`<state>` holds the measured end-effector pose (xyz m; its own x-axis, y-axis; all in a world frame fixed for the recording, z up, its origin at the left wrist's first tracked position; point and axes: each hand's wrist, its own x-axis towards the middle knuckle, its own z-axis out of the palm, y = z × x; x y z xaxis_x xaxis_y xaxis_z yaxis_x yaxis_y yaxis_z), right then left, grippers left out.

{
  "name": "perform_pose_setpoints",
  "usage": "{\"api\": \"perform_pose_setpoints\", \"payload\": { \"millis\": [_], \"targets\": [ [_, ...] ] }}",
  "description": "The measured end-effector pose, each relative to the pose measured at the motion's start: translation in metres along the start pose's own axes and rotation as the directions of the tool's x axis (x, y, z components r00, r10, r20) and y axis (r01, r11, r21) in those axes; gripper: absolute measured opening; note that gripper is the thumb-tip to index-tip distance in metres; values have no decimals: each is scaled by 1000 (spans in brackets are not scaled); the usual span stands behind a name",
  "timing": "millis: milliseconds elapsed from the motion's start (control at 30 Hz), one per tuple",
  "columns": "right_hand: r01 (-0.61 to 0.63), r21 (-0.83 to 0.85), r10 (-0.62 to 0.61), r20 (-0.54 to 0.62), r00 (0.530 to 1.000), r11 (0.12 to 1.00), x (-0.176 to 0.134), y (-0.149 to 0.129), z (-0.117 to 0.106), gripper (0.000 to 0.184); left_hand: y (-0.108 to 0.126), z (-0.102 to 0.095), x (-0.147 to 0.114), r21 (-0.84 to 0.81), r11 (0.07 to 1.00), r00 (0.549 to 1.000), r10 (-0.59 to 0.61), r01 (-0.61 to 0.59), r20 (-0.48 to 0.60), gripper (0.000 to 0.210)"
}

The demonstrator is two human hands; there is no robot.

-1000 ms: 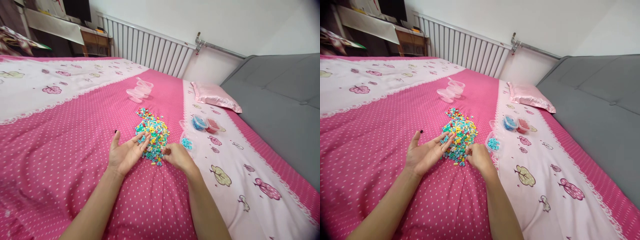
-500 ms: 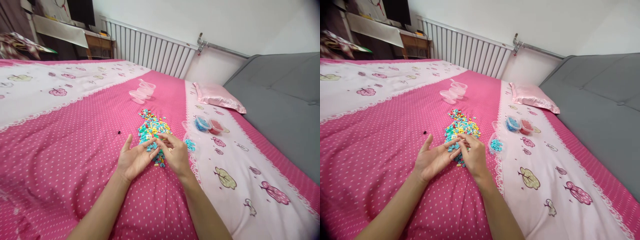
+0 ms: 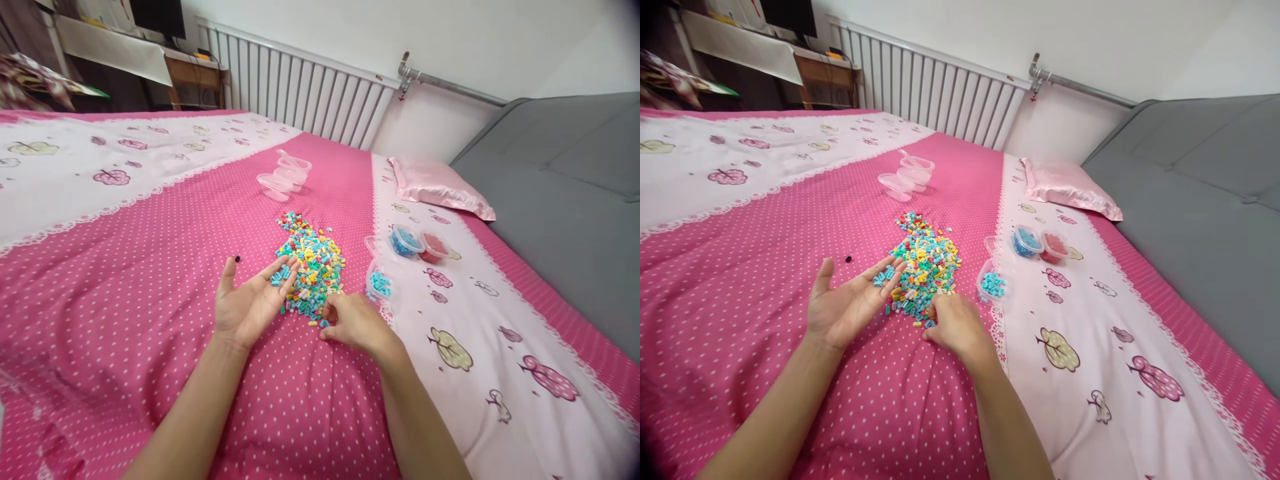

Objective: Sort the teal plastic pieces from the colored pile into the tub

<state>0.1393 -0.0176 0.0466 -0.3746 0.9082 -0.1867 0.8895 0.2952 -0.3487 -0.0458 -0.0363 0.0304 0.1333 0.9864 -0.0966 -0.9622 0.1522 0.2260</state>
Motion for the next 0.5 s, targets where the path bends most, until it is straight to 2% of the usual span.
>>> {"api": "perform_pose_setpoints", "payload": {
  "millis": [167, 333, 433, 500],
  "targets": [
    [5, -44, -5, -4, 1000, 999, 4, -7, 11, 10, -2, 3, 0, 1, 1000, 1000, -6, 6, -30, 84],
    [38, -42, -37, 2, 999, 998, 3, 3, 12, 18, -1, -1, 1, -16, 1000, 1000, -20, 20, -13, 81],
    [78, 73, -74, -48, 996, 994, 2, 9, 3, 15, -3, -3, 1, -5, 999, 999, -32, 33, 8, 82],
    [111, 216, -80, -149, 986, 970, 1, 9, -4, 11, -6, -4, 1, 7, 999, 999, -46, 46, 27, 82]
  ]
}}
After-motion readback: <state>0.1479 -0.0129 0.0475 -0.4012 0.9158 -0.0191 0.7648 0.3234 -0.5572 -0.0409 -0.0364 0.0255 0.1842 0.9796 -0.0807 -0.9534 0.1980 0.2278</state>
